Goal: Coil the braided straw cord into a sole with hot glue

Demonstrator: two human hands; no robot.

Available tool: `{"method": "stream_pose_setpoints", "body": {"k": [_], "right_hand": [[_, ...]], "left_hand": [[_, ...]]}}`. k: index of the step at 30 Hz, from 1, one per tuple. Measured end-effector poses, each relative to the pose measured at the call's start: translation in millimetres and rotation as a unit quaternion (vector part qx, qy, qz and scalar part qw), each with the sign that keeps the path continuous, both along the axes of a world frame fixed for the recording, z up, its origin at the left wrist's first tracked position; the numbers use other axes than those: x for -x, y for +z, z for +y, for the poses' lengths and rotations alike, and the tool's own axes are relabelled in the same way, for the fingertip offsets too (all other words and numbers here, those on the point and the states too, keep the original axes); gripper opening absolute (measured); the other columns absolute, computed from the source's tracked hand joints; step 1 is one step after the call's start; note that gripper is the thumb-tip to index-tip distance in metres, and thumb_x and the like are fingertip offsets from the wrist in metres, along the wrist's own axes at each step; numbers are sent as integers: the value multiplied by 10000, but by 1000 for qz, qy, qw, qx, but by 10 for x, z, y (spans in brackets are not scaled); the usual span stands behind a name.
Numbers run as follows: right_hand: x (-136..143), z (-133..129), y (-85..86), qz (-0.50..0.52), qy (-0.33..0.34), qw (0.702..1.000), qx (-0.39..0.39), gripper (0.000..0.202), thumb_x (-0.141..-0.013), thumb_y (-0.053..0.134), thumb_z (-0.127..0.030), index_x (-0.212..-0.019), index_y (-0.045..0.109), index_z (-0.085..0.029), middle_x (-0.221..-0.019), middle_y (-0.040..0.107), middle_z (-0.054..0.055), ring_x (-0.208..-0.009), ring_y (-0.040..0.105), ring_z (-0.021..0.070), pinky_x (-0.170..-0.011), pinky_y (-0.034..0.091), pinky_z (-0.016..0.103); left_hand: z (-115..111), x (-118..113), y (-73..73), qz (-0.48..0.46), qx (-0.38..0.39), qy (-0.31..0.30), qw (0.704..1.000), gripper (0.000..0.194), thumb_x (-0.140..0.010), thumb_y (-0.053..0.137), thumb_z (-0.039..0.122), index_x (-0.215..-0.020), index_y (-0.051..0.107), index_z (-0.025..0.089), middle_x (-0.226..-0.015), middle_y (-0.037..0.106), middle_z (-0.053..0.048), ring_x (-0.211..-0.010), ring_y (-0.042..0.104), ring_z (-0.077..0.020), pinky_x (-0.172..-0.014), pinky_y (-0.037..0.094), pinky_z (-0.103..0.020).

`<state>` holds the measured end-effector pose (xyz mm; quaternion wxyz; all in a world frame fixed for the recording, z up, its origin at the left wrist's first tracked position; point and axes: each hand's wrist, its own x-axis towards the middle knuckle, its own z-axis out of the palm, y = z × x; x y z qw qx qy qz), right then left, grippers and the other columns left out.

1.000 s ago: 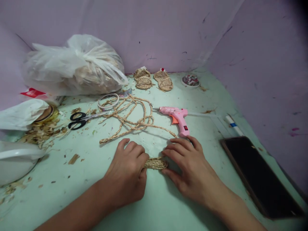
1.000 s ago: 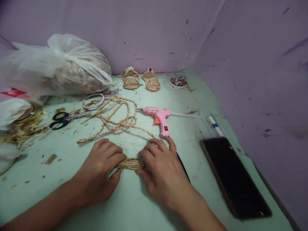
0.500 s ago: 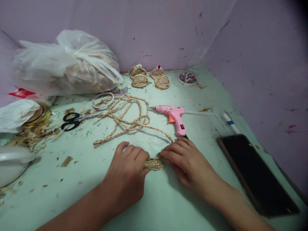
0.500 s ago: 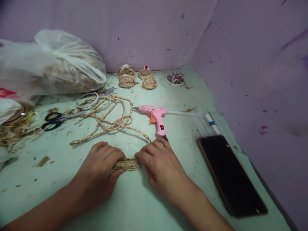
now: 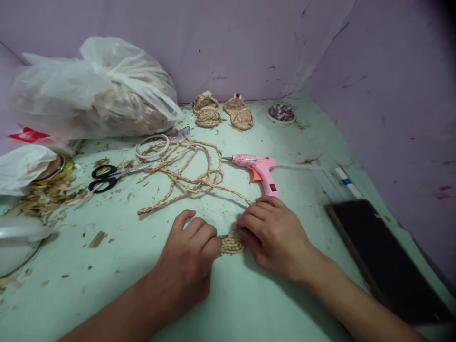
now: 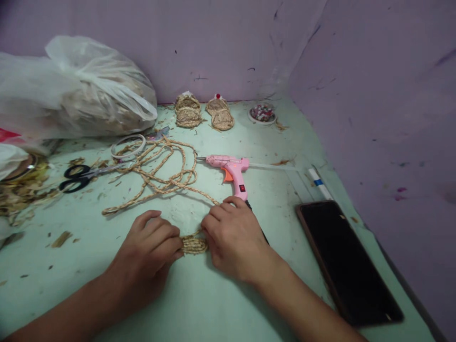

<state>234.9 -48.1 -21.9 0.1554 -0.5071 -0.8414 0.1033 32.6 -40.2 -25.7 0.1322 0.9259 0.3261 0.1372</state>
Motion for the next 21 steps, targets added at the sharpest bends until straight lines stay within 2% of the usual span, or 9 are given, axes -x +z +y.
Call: {"method": "stream_pose_setpoints", "body": {"k": [5, 14, 17, 21], "right_hand": [[70, -13, -83, 32, -37, 997, -51, 155, -774, 516, -154, -680, 639, -159, -637, 623, 35, -607, 533, 169, -743, 391, 346], [116, 3, -108, 59, -71, 993, -78, 171, -787, 511, -144, -705, 661, -147, -631, 642, 42, -604, 559, 171, -708, 411, 336], [91, -10, -116, 59, -58, 994, -77, 186, -793, 500, -125, -740, 675, -155, -648, 640, 39, -624, 567, 170, -765, 407, 355], [36, -89, -82, 52, -31, 996, -59, 228, -798, 481, -98, -783, 696, -173, -665, 635, 36, -641, 574, 169, -867, 364, 413]], "left_hand": [[27, 25, -60, -34, -19, -25, 999, 176, -720, 468, 37, -770, 569, 174, -748, 588, -27, -745, 475, -175, -920, 315, -461], [58, 63, -102, -53, -36, -65, 996, 170, -711, 475, 40, -788, 551, 172, -781, 587, -31, -749, 461, -171, -911, 315, -453], [57, 67, -116, -63, -36, -59, 996, 187, -701, 478, 27, -797, 549, 170, -782, 578, -34, -744, 452, -172, -877, 332, -445], [42, 51, -114, -72, -36, -43, 996, 198, -691, 480, 16, -789, 543, 176, -768, 558, -33, -711, 435, -172, -745, 359, -393]]}}
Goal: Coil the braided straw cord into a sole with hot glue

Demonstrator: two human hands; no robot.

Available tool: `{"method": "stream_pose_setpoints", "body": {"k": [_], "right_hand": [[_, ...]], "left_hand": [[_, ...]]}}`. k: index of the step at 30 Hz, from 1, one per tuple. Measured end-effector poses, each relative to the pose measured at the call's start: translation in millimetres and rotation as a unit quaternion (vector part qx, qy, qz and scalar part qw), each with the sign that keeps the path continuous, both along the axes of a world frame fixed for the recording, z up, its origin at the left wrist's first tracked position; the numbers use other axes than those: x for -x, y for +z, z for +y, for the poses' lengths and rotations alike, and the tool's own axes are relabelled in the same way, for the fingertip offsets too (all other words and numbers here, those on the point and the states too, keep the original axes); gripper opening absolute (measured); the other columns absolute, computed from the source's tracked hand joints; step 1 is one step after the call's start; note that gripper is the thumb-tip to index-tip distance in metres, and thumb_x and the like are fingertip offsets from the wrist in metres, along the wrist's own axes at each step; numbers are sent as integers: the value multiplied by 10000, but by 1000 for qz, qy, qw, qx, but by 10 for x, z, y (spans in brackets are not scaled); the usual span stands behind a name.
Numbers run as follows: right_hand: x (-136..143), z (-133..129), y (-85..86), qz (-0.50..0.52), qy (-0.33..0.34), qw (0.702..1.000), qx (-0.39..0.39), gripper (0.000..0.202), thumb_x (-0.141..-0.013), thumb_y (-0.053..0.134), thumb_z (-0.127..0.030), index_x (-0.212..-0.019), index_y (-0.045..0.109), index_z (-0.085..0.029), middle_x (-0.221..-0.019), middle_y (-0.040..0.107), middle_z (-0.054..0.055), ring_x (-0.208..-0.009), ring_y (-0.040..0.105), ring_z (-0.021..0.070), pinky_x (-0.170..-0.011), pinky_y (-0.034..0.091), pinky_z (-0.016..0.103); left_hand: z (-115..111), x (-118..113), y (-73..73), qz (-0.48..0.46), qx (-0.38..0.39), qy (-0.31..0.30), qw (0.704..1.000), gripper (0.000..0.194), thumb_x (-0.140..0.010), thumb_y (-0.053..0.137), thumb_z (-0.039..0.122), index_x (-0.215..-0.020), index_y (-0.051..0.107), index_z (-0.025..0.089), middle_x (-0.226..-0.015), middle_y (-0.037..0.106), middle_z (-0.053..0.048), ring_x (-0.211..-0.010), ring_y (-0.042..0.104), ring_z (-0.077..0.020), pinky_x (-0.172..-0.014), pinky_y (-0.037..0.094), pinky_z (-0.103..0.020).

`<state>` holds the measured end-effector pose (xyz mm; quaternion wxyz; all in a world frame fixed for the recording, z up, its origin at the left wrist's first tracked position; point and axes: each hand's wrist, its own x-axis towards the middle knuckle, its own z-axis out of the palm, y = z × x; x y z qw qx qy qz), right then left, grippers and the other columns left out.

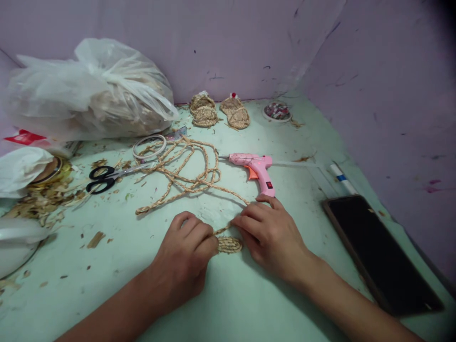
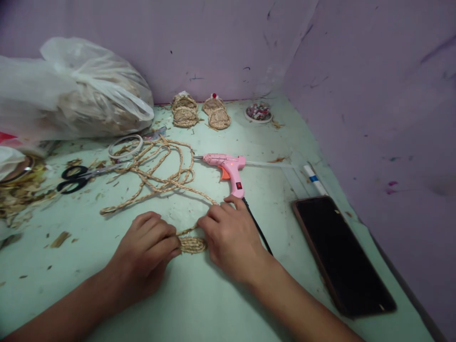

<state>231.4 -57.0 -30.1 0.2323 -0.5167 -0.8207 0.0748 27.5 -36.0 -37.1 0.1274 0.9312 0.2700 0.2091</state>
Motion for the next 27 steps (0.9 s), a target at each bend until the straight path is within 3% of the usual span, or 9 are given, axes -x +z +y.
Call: {"method": "stream_pose_setpoints", "body": {"k": [4, 10, 18, 27], "right_hand": [[-20, -103, 46, 11, 12, 1000, 20, 244, -791, 477, -72, -810, 699, -171, -673, 634, 39, -654, 578, 173, -845, 358, 419], [-4, -183, 65, 45, 11, 995, 83, 235, -785, 484, -65, -852, 682, -171, -738, 636, 50, -683, 560, 176, -761, 359, 380], [27, -193, 142, 48, -9, 975, 217, 212, -785, 473, -34, -795, 636, -169, -765, 598, 43, -731, 528, 182, -743, 342, 363], [-116, -151, 253, 97, 34, 955, 278, 416, -752, 430, 77, -999, 609, -206, -904, 627, 10, -850, 543, 154, -823, 340, 338]], "left_hand": [[-35, -19, 16, 8, -8, 34, 999, 191, -693, 479, 7, -753, 519, 184, -790, 552, -36, -711, 436, -177, -648, 341, -343], [-68, 5, 7, 27, -16, 39, 999, 197, -720, 492, 36, -848, 529, 181, -1076, 572, -91, -868, 491, -230, -711, 374, -380], [-66, 10, 13, 29, 4, 32, 999, 173, -737, 479, 46, -830, 531, 182, -936, 597, -62, -815, 483, -213, -693, 362, -367], [-30, 17, 15, 37, 11, 14, 999, 215, -728, 475, 38, -862, 557, 186, -917, 605, -50, -826, 480, -209, -705, 358, -362]]}}
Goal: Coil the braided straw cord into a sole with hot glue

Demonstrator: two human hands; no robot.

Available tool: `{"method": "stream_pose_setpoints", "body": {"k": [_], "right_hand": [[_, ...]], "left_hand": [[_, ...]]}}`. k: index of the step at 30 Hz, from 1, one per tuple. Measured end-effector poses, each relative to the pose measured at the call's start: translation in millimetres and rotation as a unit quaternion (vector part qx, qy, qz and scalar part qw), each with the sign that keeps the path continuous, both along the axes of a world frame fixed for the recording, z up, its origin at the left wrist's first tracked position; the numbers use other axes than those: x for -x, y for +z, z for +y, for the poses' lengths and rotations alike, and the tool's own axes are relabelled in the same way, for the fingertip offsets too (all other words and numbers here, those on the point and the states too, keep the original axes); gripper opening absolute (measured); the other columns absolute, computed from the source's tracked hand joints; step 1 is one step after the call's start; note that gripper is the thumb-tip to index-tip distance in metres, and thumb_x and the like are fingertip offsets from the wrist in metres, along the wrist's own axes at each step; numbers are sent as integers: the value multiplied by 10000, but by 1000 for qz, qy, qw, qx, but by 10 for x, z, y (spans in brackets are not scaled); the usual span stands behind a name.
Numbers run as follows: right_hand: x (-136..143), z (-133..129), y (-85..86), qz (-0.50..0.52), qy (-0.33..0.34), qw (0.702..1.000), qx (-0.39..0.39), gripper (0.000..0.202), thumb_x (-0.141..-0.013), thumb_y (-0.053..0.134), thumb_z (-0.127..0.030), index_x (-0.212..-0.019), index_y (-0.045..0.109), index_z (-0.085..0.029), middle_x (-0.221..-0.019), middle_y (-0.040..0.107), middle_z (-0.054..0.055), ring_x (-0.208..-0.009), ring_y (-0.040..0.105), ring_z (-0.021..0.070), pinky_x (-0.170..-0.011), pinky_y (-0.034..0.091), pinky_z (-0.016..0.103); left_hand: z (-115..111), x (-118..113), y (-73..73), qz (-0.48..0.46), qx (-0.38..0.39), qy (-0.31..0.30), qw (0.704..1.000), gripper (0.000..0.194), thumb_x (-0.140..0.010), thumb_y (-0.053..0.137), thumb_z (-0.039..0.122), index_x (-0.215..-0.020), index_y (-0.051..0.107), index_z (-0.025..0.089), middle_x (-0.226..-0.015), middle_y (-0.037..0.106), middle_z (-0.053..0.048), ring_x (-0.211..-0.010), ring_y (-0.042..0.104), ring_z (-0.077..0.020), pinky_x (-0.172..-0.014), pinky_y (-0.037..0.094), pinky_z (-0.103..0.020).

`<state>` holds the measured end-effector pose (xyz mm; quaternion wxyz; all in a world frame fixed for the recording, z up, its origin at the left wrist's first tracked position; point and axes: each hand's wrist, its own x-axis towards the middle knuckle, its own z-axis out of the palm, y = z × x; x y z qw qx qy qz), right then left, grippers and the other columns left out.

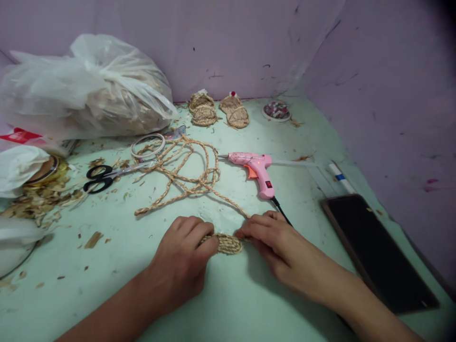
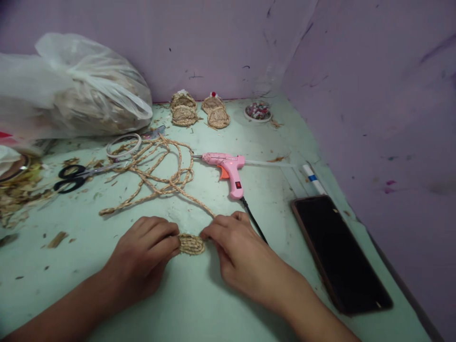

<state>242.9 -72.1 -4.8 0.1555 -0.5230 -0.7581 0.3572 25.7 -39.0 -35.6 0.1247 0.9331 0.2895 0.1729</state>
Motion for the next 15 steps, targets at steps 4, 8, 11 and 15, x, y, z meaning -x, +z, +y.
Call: {"method": "stream_pose_setpoints", "body": {"k": [4, 8, 11, 15], "right_hand": [[-3, -20, -37, -11, -31, 999, -24, 343, -765, 443, 42, -931, 623, -198, -878, 638, 22, -813, 550, 165, -810, 356, 348], [22, -47, -52, -15, -48, 998, -32, 336, -756, 445, 25, -911, 631, -208, -856, 634, 32, -780, 535, 179, -773, 368, 354], [50, -82, -31, -10, -56, 998, -32, 324, -766, 432, 15, -906, 621, -208, -838, 626, 26, -773, 524, 180, -772, 363, 356], [121, -149, -43, -15, -73, 995, -63, 128, -800, 508, -120, -855, 607, -179, -794, 606, 38, -763, 525, 199, -796, 346, 396]], "left_hand": [[7, 0, 6, 8, -8, -9, 1000, 239, -711, 465, 25, -860, 562, 184, -922, 607, -55, -827, 473, -212, -698, 355, -365], [0, -20, 27, 3, -12, -2, 1000, 217, -724, 453, 25, -823, 559, 187, -889, 607, -49, -806, 476, -204, -682, 351, -357], [2, -38, 29, 11, -11, 6, 1000, 174, -743, 477, 51, -810, 556, 190, -875, 608, -47, -806, 487, -208, -681, 349, -359], [1, -59, 23, 1, 8, 34, 999, 122, -788, 480, 93, -849, 538, 181, -812, 598, -50, -770, 487, -211, -691, 353, -375]]}}
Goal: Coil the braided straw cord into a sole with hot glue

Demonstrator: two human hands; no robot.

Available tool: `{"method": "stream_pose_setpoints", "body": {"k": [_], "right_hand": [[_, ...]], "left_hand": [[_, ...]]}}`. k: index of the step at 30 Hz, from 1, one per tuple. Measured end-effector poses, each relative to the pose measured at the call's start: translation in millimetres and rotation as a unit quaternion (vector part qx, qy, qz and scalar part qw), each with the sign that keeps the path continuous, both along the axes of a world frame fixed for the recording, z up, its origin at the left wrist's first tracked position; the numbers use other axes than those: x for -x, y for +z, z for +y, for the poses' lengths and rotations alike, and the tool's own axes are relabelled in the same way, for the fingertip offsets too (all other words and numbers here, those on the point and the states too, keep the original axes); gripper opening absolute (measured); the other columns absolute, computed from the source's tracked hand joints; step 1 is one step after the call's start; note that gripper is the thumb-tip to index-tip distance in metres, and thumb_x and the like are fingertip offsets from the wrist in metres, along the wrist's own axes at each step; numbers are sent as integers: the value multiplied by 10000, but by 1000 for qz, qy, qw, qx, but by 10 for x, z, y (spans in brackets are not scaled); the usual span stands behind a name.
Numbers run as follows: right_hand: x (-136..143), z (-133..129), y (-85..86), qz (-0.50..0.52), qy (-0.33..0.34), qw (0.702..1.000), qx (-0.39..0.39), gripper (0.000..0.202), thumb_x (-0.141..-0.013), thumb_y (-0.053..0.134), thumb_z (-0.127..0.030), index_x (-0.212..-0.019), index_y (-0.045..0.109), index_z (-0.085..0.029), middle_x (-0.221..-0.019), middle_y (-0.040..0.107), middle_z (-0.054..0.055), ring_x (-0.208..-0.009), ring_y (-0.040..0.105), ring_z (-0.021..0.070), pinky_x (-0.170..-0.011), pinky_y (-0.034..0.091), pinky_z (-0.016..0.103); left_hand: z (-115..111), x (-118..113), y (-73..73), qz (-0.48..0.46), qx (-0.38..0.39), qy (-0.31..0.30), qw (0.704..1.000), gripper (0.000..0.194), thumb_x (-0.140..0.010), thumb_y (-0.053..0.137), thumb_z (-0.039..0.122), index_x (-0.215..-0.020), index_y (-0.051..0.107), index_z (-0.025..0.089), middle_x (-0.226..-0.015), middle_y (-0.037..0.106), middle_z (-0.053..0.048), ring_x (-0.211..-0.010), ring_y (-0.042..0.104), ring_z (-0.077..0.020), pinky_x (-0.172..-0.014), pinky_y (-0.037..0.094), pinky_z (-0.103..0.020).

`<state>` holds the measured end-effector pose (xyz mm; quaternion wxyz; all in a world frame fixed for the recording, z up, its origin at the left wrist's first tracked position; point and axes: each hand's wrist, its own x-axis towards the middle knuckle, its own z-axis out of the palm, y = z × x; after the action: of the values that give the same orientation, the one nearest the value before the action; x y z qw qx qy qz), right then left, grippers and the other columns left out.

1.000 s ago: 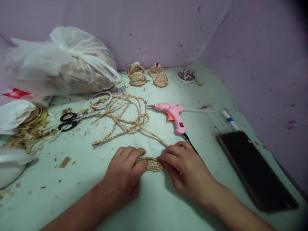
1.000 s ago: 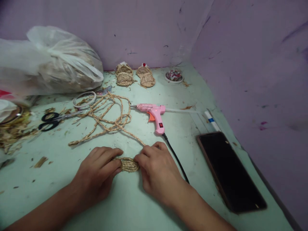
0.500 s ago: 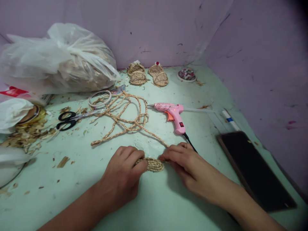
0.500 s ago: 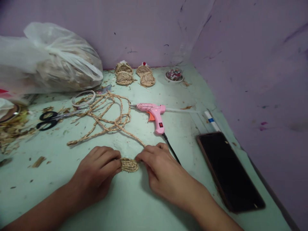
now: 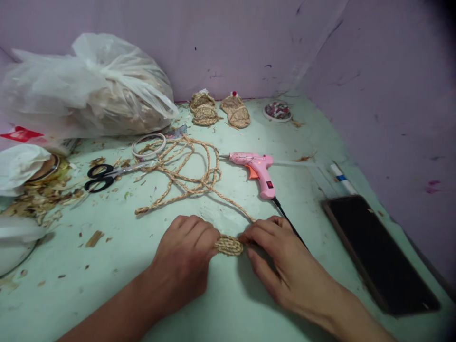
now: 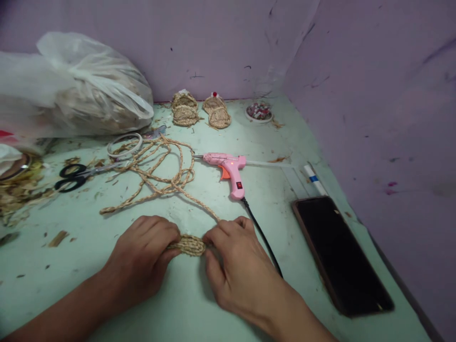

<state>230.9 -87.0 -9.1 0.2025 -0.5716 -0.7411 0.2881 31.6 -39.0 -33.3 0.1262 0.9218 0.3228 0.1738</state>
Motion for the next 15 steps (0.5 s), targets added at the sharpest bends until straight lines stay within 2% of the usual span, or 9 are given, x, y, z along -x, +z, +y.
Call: {"method": "stream_pose_setpoints", "body": {"k": [1, 4, 8, 15], "right_hand": [[21, -13, -18, -7, -10, 1000, -16, 76, -792, 553, -175, -846, 608, -173, -786, 607, 43, -762, 529, 208, -806, 340, 411], [75, -25, -84, -34, -31, 997, -61, 103, -766, 624, -261, -813, 612, -170, -754, 619, 43, -736, 546, 214, -840, 323, 440], [100, -3, -115, -62, -28, 994, -86, 73, -785, 599, -250, -782, 616, -179, -730, 623, 35, -714, 545, 206, -861, 314, 438], [94, -1, -133, -82, -31, 991, -104, 71, -806, 560, -227, -795, 618, -187, -733, 616, 40, -706, 514, 210, -813, 337, 418]], "left_hand": [[-4, -4, 2, -3, 9, 9, 1000, 127, -797, 482, 106, -889, 536, 175, -822, 596, -56, -775, 487, -215, -696, 355, -379], [-19, -11, 22, -12, 36, 26, 999, 160, -803, 489, 117, -948, 541, 160, -907, 586, -84, -825, 483, -227, -720, 363, -392], [-12, -13, 53, -5, 66, 22, 998, 109, -800, 484, 108, -852, 568, 155, -866, 554, -78, -811, 465, -224, -720, 360, -402], [45, -35, 42, 9, 61, -18, 998, 127, -791, 442, 92, -774, 555, 147, -794, 549, -70, -767, 445, -214, -716, 332, -416]]}}
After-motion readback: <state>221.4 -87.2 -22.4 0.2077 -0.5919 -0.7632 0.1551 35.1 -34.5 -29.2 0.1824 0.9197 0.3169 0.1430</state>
